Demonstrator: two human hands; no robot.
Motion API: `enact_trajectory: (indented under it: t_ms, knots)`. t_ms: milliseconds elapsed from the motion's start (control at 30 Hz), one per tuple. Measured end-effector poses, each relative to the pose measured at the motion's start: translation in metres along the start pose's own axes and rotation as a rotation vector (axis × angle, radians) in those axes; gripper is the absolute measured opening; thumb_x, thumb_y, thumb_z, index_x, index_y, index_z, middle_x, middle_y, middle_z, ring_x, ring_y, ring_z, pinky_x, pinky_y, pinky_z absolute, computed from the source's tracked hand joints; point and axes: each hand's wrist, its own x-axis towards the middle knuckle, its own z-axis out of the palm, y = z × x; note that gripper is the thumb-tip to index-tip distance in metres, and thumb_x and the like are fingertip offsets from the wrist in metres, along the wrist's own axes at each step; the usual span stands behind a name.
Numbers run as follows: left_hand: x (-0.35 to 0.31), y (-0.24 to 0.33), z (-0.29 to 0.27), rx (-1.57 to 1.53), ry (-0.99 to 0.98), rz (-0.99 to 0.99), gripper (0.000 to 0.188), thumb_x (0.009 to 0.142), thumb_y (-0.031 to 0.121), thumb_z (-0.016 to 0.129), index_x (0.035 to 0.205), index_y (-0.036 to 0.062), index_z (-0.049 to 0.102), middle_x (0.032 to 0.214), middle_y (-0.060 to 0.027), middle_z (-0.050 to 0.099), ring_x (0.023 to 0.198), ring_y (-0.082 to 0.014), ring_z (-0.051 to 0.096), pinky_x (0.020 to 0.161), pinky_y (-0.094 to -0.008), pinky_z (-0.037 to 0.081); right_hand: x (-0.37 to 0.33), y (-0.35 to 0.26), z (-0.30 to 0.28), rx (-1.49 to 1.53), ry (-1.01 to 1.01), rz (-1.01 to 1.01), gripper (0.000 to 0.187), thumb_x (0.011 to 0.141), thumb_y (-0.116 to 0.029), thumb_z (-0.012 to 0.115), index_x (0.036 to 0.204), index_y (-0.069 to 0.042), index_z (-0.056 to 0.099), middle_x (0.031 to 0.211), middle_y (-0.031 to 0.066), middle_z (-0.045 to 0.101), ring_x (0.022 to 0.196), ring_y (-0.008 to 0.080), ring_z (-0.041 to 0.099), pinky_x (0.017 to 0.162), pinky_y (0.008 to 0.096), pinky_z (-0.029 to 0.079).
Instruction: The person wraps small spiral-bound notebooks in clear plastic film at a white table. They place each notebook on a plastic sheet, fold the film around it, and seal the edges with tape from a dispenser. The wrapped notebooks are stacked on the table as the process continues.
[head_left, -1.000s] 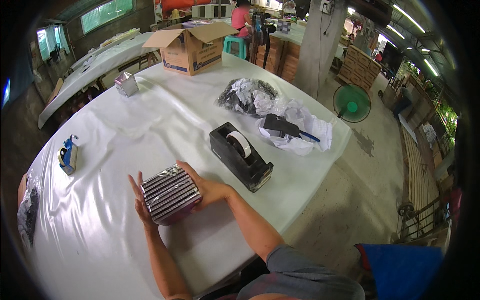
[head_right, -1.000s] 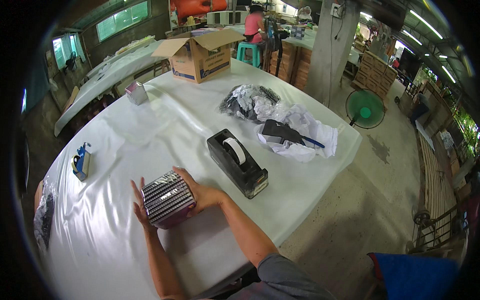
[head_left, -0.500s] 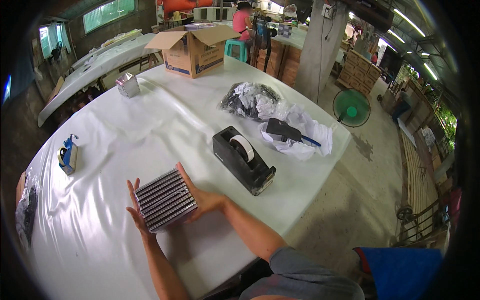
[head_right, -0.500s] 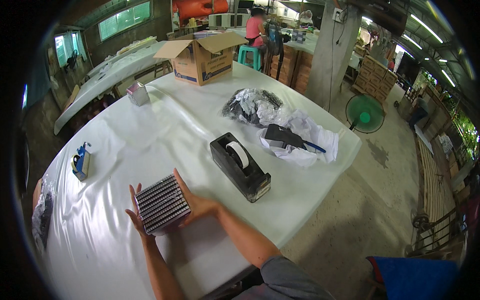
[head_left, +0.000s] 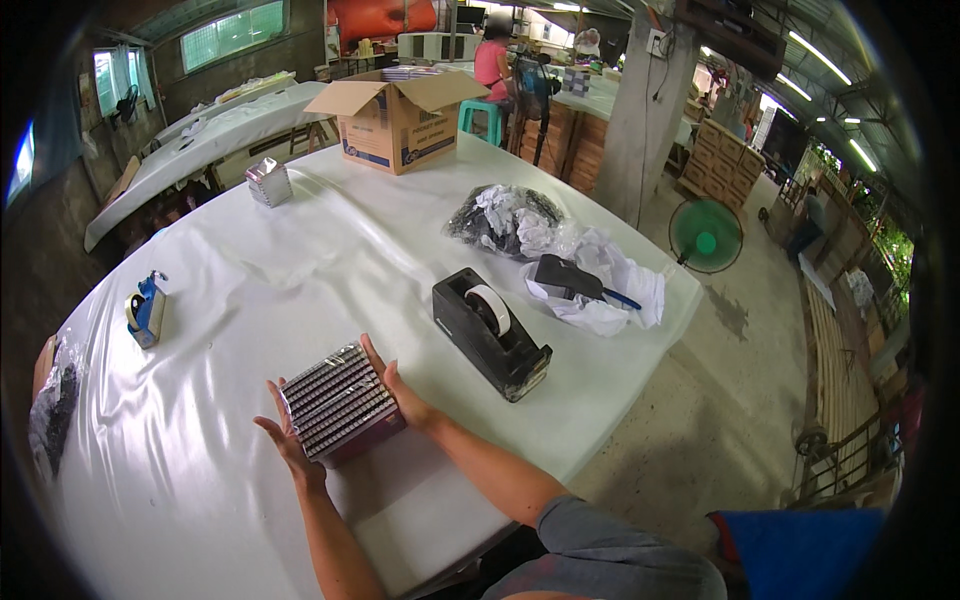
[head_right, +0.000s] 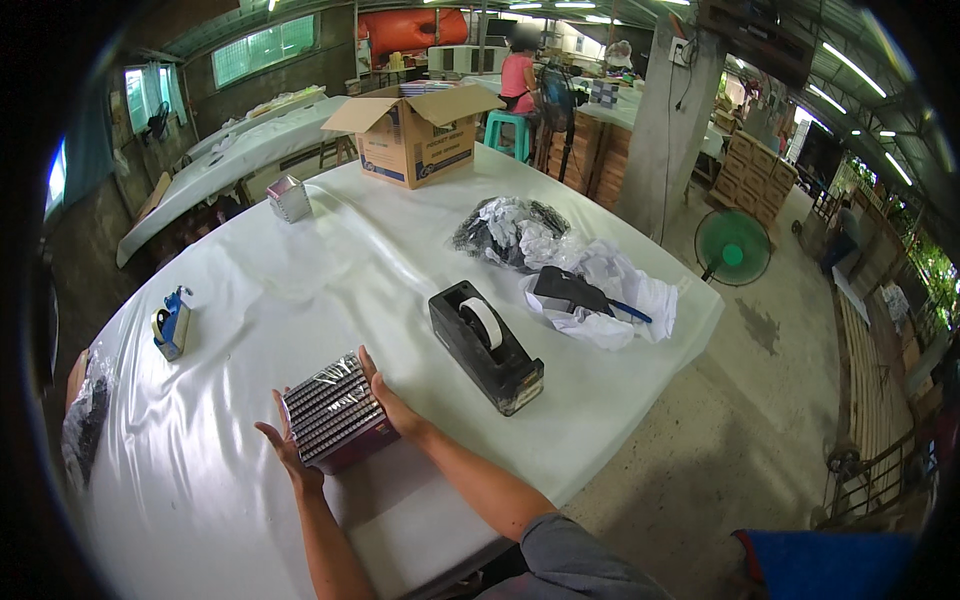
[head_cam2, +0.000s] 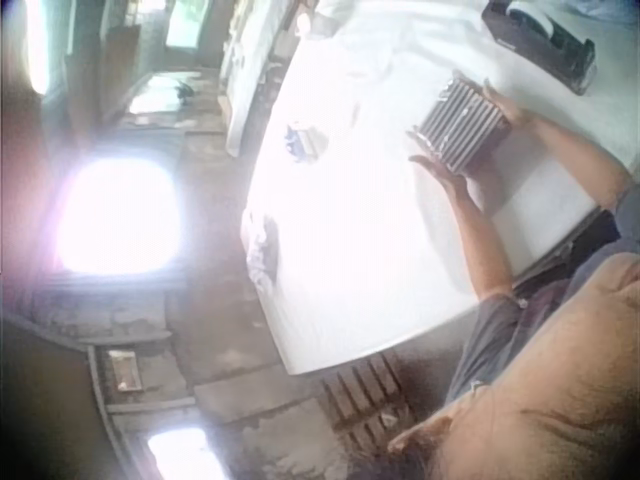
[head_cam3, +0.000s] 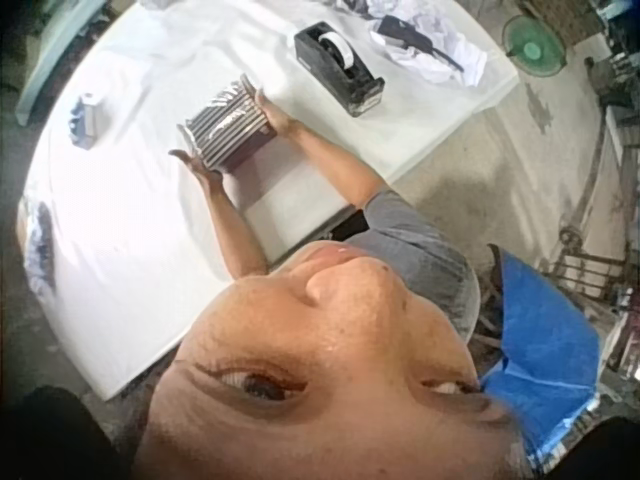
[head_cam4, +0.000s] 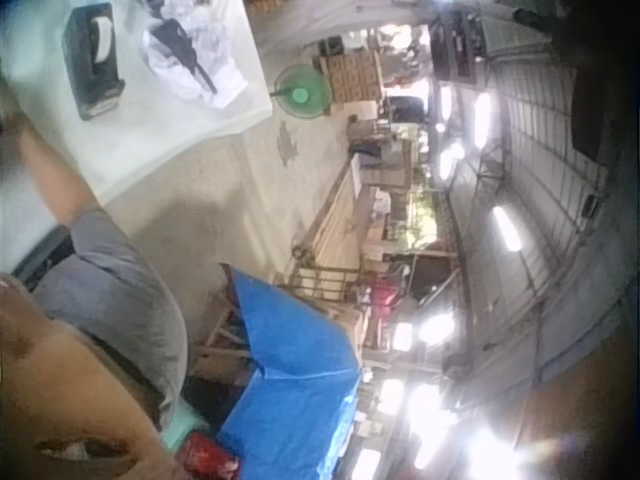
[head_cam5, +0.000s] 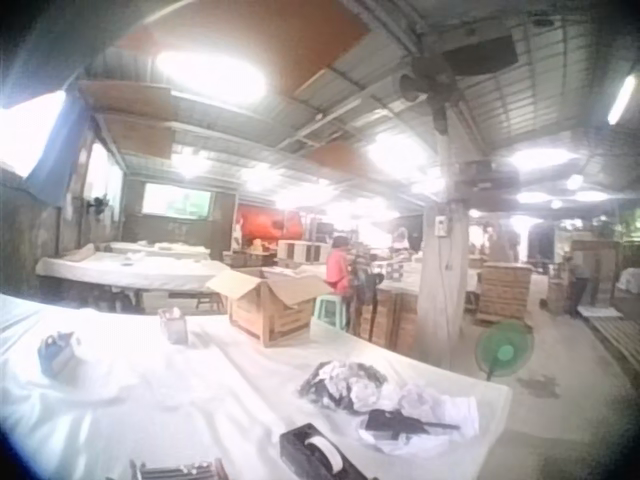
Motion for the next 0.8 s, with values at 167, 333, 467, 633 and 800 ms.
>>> enact_trajectory:
  t_ms: [167, 333, 467, 633, 800]
  knots:
    - [0.0, 0.035, -0.018, 0.102, 0.351, 0.14, 0.095, 0.081, 0.078, 0.008, 0.148, 0.0101, 0.003, 0.155, -0.0076, 0.005, 0.142, -0.0248, -0.007, 0.111, -0.0442, -0.013, 0.007, -0.017, -0.041, -0.187, 0.331, -0.076, 0.078, 0.092, -0.061, 0.009, 0.147, -0.006, 0.0, 0.154, 0.0113, 0.001, 0.142, 0.0234, -0.001, 0.114, 0.0334, 0.003]
    - [0.009, 0.0, -0.053, 0.222, 0.4, 0.295, 0.087, 0.088, 0.07, 0.021, 0.148, 0.0106, 0.001, 0.155, -0.0077, 0.008, 0.142, -0.0259, 0.001, 0.113, -0.0463, -0.002, 0.004, 0.002, -0.011, -0.277, 0.172, 0.085, 0.072, 0.096, -0.056, 0.013, 0.147, -0.006, 0.0, 0.154, 0.0094, 0.002, 0.142, 0.0213, -0.001, 0.114, 0.0317, -0.001]
    - [0.001, 0.004, 0.004, 0.071, 0.113, -0.082, 0.082, 0.088, 0.069, 0.027, 0.148, 0.0149, 0.014, 0.148, -0.0126, 0.027, 0.131, -0.0283, 0.035, 0.108, -0.0397, 0.03, 0.001, -0.005, 0.008, -0.008, 0.046, 0.1, 0.071, 0.098, -0.053, 0.018, 0.147, -0.005, 0.002, 0.154, 0.008, 0.003, 0.142, 0.0181, 0.0, 0.114, 0.0309, 0.002]
    - [0.003, 0.005, 0.001, 0.011, 0.057, -0.104, 0.088, 0.085, 0.073, 0.025, 0.148, 0.0138, 0.011, 0.151, -0.0142, 0.016, 0.137, -0.029, 0.02, 0.112, -0.0411, 0.02, 0.002, -0.001, 0.006, -0.017, 0.039, 0.08, 0.071, 0.097, -0.054, 0.02, 0.147, -0.006, 0.002, 0.154, 0.0081, 0.002, 0.142, 0.0188, 0.0, 0.114, 0.0309, 0.003]
    - [0.009, 0.011, -0.026, 0.157, 0.195, 0.014, 0.088, 0.085, 0.075, 0.019, 0.148, 0.014, 0.01, 0.153, -0.0139, 0.012, 0.141, -0.0292, 0.01, 0.114, -0.0438, 0.009, 0.008, 0.004, -0.017, 0.019, 0.148, 0.075, 0.075, 0.095, -0.058, 0.013, 0.147, -0.005, 0.002, 0.155, 0.0082, -0.001, 0.142, 0.0211, -0.003, 0.114, 0.0339, -0.001]
